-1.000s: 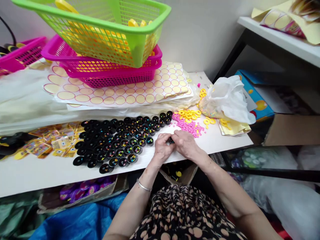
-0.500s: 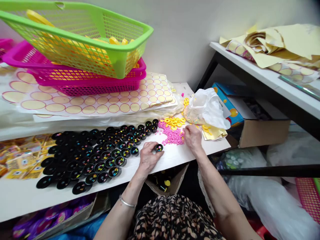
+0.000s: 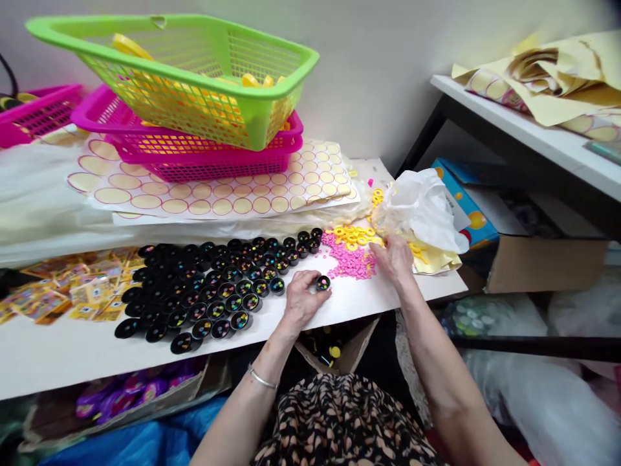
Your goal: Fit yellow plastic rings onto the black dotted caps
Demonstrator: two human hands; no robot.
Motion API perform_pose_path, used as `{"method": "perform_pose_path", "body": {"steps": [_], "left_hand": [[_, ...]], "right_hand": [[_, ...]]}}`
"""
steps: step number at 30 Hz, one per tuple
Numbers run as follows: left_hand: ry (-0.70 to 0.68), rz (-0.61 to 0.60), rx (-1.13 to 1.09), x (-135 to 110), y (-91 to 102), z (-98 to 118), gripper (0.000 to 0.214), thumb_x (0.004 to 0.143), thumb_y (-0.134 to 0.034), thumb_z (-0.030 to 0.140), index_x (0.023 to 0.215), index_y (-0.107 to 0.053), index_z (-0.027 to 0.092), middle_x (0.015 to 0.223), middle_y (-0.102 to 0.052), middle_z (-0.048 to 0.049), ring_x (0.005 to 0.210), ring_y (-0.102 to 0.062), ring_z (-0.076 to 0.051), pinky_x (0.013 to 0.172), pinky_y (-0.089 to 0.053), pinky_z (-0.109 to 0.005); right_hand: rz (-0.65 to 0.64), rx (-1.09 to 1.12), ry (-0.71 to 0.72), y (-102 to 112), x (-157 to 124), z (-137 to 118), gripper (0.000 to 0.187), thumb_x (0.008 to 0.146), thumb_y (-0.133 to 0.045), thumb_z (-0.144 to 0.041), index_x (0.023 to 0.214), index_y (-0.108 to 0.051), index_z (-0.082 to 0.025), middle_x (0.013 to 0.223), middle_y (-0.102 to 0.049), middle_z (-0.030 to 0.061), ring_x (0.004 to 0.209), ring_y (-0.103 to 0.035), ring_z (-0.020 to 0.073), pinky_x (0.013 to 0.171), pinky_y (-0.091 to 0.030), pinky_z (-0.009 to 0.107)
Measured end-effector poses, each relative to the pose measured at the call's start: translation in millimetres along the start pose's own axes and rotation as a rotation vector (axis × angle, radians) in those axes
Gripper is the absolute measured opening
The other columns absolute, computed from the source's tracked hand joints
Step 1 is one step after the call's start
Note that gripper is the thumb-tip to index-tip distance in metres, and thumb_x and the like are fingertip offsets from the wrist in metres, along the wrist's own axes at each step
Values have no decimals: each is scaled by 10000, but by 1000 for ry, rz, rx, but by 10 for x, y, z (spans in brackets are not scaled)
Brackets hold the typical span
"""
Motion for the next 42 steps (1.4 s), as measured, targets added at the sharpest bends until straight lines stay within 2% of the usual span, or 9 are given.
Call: {"method": "perform_pose_path", "body": {"steps": [4,6,11,16,22,25,31,37,42], "left_hand": [[-17,-8,-15,-13,24,-18,404,548,-703,142,944,-640,184,925,-631,-46,895,-576,-195,832,-485,-356],[-4,-18,-41,-22,48,-30,429,544,-654,81,962,-641,175,947,-633,-54,911,-579,-196,852,-482,-355],[84,-10,-189,-46,95,-91,488,565,-451,-7,973,-644,180,974,-642,-49,877,-604,-165,788,-507,-303],[132,11,-265,-50,102,-109,365,650,-436,40,887,-672,187,930,-668,-33,895,-613,-167,860,-489,-323],[180,-6,-295,-26,117,-45,167,761,-539,204,839,-683,175,884,-670,-41,853,-607,-170,829,-476,-298],[149,-37,-279,-2,88,24,208,802,-540,300,828,-682,149,852,-655,-57,827,-593,-162,801,-464,-277],[83,-69,-235,17,35,121,223,819,-532,298,781,-686,141,790,-639,-54,762,-584,-144,735,-454,-249],[71,-58,-225,20,50,148,194,811,-537,272,775,-682,148,775,-634,-40,738,-577,-131,708,-440,-233],[175,-75,-279,29,37,148,181,776,-579,296,765,-677,143,775,-630,-31,706,-568,-115,681,-431,-215]], "right_hand": [[-148,323,442,76,-383,-505,230,808,-529,-382,911,-589,-186,899,-588,45,875,-509,182,776,-381,283],[-250,361,586,64,-607,-721,192,804,-558,-358,890,-590,-189,878,-580,35,870,-493,174,767,-373,274],[-298,224,679,-22,-833,-939,157,814,-559,-314,870,-597,-172,872,-557,45,856,-456,181,747,-345,280],[-287,87,697,-84,-824,-969,182,834,-528,-336,857,-585,-164,897,-550,55,843,-442,182,733,-327,286],[-296,12,684,-126,-830,-996,205,843,-508,-354,849,-585,-163,899,-553,56,845,-451,182,741,-327,289],[-307,20,684,-116,-835,-1015,177,834,-523,-321,843,-594,-159,887,-555,58,846,-458,181,744,-334,290],[-363,283,617,-164,-801,-947,164,799,-583,-318,836,-622,-163,835,-562,40,806,-496,161,704,-366,272],[-511,914,314,-453,-757,-759,234,757,-607,-379,818,-646,-157,732,-607,11,683,-541,130,635,-416,250],[-534,1098,2,-679,-823,-687,326,784,-541,-457,774,-633,-144,469,-495,-34,407,-437,86,414,-339,205]]}}
Point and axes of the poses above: each hand's wrist, its own x-axis towards the middle knuckle, its own y-axis out of the back of the hand, z = x × y, the point moved 5 cm from there along x, towards the middle knuckle
